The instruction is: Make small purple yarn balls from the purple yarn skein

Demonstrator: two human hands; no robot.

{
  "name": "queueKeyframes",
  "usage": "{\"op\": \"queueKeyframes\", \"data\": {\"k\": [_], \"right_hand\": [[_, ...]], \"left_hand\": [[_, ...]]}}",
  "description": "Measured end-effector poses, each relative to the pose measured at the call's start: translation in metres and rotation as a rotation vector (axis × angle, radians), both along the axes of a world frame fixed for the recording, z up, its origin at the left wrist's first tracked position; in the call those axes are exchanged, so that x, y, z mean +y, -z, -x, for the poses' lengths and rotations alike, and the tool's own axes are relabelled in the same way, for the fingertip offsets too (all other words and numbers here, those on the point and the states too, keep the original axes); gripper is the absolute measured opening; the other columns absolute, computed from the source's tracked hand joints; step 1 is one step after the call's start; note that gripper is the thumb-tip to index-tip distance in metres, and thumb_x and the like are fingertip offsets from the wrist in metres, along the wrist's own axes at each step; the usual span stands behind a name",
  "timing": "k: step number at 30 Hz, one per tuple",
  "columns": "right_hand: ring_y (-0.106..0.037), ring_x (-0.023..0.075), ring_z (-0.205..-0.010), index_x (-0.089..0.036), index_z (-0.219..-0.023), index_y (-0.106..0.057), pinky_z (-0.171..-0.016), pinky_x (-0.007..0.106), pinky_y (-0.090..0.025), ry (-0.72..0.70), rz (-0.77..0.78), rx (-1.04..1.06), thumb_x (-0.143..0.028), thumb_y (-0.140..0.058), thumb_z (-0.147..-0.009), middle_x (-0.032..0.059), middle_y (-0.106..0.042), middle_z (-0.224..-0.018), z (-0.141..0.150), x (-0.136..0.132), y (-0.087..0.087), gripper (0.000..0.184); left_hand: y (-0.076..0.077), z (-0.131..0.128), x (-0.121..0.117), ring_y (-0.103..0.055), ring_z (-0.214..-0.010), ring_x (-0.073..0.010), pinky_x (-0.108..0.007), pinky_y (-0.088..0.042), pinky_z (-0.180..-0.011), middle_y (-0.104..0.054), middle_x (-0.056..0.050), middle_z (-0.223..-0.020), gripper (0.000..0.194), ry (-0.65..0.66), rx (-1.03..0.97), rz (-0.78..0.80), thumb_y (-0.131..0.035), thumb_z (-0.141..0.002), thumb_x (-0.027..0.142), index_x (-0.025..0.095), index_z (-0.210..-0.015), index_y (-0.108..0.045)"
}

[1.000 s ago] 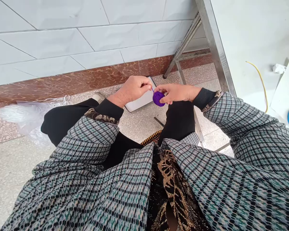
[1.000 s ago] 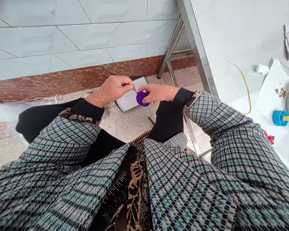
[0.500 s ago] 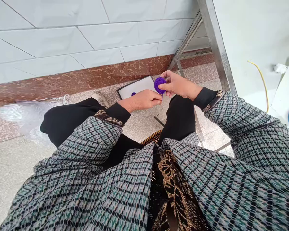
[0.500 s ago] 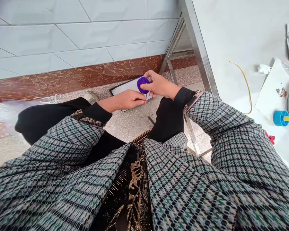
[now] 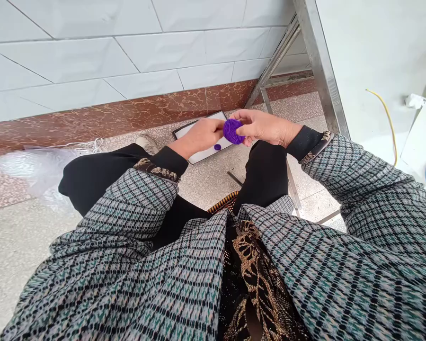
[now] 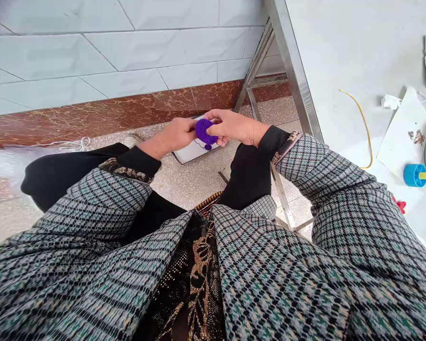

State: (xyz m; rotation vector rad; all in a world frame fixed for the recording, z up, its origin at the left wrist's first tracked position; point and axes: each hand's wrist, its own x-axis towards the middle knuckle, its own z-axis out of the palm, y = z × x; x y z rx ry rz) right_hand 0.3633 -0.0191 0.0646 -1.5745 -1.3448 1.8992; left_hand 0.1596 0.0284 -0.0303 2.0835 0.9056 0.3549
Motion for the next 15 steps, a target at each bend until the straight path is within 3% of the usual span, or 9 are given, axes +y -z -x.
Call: {"op": "queueKeyframes", "data": {"k": [3,7,9,11,15], "right_hand": [[-0.055,0.0085,-0.056,-0.021,-0.106,-0.054,-0.053,0.018,-0.052,0.14,-0.034,0.026,-0.007,-0.071,-0.095,-0.0021,-0.061,-0.081,-0.001,0.003,0.005,0.025],[-0.054,0.009,-0.056,-0.023,-0.107,-0.051,-0.05,0.018,-0.049,0.195,-0.088,-0.067,-0.009,-0.074,-0.096,-0.0034,-0.06,-0.079,-0.008,0.005,0.02,0.029],[-0.055,0.0102,-0.056,-0.023,-0.106,-0.053,-0.047,0.018,-0.048,0.131,-0.076,-0.116,-0.008,-0.078,-0.093,-0.0032,-0.06,-0.077,-0.011,0.004,0.026,0.032],[-0.057,0.0116,-0.057,-0.023,-0.106,-0.056,-0.047,0.02,-0.05,0.031,-0.03,-0.116,-0.011,-0.081,-0.092,-0.0021,-0.062,-0.076,-0.014,0.003,0.027,0.031],[-0.061,0.0113,-0.056,-0.019,-0.109,-0.064,-0.049,0.021,-0.053,-0.105,0.074,0.006,-0.018,-0.082,-0.093,-0.0002,-0.067,-0.079,-0.011,-0.001,0.015,0.024]], "left_hand": [[0.005,-0.01,-0.013,-0.061,-0.071,-0.0171,-0.028,-0.047,-0.072,-0.07,-0.002,-0.072,0.023,0.164,-0.048,0.037,-0.058,-0.093,0.032,0.018,-0.081,-0.073],[-0.007,-0.011,-0.024,-0.061,-0.069,-0.0145,-0.027,-0.049,-0.075,-0.072,0.0,-0.075,0.024,0.375,-0.112,0.059,-0.056,-0.093,0.03,0.019,-0.081,-0.073],[-0.018,-0.005,-0.021,-0.063,-0.071,-0.015,-0.028,-0.05,-0.077,-0.074,-0.002,-0.078,0.024,0.328,-0.122,0.039,-0.056,-0.093,0.029,0.018,-0.084,-0.075],[-0.029,0.003,-0.015,-0.064,-0.076,-0.0164,-0.03,-0.051,-0.079,-0.075,-0.004,-0.082,0.025,0.194,-0.126,-0.01,-0.055,-0.094,0.028,0.017,-0.086,-0.076],[-0.035,0.014,0.003,-0.069,-0.088,-0.0192,-0.034,-0.053,-0.088,-0.079,-0.009,-0.095,0.024,-0.001,-0.117,-0.068,-0.055,-0.092,0.024,0.014,-0.09,-0.077]]}}
